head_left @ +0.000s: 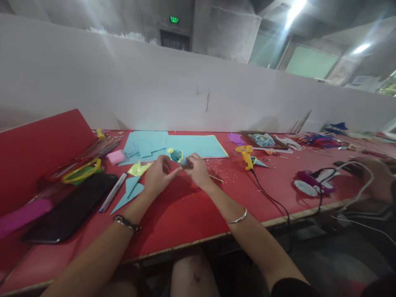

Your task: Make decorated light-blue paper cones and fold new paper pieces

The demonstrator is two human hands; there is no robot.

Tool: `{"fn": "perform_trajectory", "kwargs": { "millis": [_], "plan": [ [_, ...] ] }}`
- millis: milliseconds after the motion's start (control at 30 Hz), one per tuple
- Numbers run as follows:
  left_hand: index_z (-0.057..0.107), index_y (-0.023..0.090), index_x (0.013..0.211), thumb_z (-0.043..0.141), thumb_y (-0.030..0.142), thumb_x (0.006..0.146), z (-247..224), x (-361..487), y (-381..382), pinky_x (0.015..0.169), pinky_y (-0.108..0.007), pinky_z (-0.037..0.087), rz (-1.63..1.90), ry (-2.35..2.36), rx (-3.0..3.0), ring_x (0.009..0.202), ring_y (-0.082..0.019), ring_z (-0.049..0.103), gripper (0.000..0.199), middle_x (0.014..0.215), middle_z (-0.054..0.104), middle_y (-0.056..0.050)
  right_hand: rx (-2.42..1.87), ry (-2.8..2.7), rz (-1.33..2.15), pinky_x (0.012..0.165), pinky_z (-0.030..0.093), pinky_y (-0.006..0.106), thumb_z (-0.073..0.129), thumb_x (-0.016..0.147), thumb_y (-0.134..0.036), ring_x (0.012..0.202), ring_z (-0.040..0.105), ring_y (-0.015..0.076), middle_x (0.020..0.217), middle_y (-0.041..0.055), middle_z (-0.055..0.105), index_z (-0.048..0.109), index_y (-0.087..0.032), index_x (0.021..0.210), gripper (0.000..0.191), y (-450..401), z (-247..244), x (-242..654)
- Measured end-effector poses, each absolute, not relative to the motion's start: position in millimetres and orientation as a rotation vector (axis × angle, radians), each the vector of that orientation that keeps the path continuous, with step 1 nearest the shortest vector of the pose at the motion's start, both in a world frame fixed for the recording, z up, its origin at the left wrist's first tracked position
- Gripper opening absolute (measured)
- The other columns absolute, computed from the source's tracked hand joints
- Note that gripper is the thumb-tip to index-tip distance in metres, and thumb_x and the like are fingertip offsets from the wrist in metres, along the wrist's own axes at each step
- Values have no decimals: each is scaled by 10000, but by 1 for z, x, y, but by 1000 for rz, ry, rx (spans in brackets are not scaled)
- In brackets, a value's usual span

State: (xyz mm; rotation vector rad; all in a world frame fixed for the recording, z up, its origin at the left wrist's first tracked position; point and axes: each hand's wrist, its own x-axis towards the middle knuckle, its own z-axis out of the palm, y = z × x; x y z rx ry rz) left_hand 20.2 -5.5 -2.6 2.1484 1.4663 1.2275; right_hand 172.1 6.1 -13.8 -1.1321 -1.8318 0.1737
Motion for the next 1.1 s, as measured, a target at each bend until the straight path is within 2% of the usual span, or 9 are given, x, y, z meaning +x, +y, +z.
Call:
{"fn": "perform_trajectory", "kwargs": {
  "millis": [100, 233, 400, 600, 800, 1033, 1100],
  "plan": [
    [511, 161, 658, 454, 450, 740, -1, 20, -7, 507, -226, 346, 1069, 1337, 2217, 521, -106, 463, 305, 555, 514, 23, -1110, -1809, 193, 623, 375, 240, 569, 718, -229, 674, 452, 131, 723, 10, 456, 490, -168, 638, 129, 6, -14, 172],
    [564, 156, 668, 429, 430, 758, -3, 22, -7, 496, -221, 339, 1008, 1208, 2275, 488, -106, 464, 319, 504, 537, 22, -1148, -1869, 160, 627, 362, 242, 543, 725, -194, 671, 442, 129, 723, 3, 447, 505, -166, 670, 72, 5, -14, 174],
    [534, 159, 562, 346, 410, 810, -3, 22, -6, 488, -215, 336, 980, 1179, 2306, 433, -101, 463, 401, 430, 529, 15, -1168, -1917, 157, 642, 348, 232, 549, 701, -147, 703, 443, 127, 738, 0, 447, 515, -164, 686, 42, 4, -15, 175],
    [556, 153, 592, 342, 392, 823, -7, 21, -2, 493, -205, 329, 988, 1188, 2426, 446, -101, 462, 396, 447, 517, 9, -1234, -1914, 178, 602, 315, 224, 561, 695, -151, 667, 426, 120, 695, -11, 428, 498, -166, 644, 82, 7, -16, 174],
    [616, 156, 738, 312, 392, 839, -11, 20, 1, 542, -207, 347, 958, 1186, 2517, 544, -118, 519, 398, 599, 598, -17, -1280, -1877, 210, 580, 304, 220, 557, 715, -185, 629, 416, 107, 665, -21, 418, 462, -165, 615, 139, 6, -16, 173],
    [630, 150, 765, 282, 379, 846, -11, 20, 1, 536, -215, 331, 912, 1261, 2571, 544, -126, 518, 424, 578, 587, -22, -1308, -1822, 226, 556, 301, 210, 554, 715, -228, 580, 396, 94, 622, -37, 382, 416, -173, 574, 205, 6, -14, 173],
    [626, 150, 716, 281, 382, 844, -10, 20, 0, 534, -217, 325, 904, 1283, 2563, 541, -125, 517, 435, 565, 584, -22, -1307, -1792, 218, 559, 309, 210, 544, 717, -237, 573, 393, 95, 615, -39, 383, 415, -178, 579, 198, 6, -14, 173]
  ]
}}
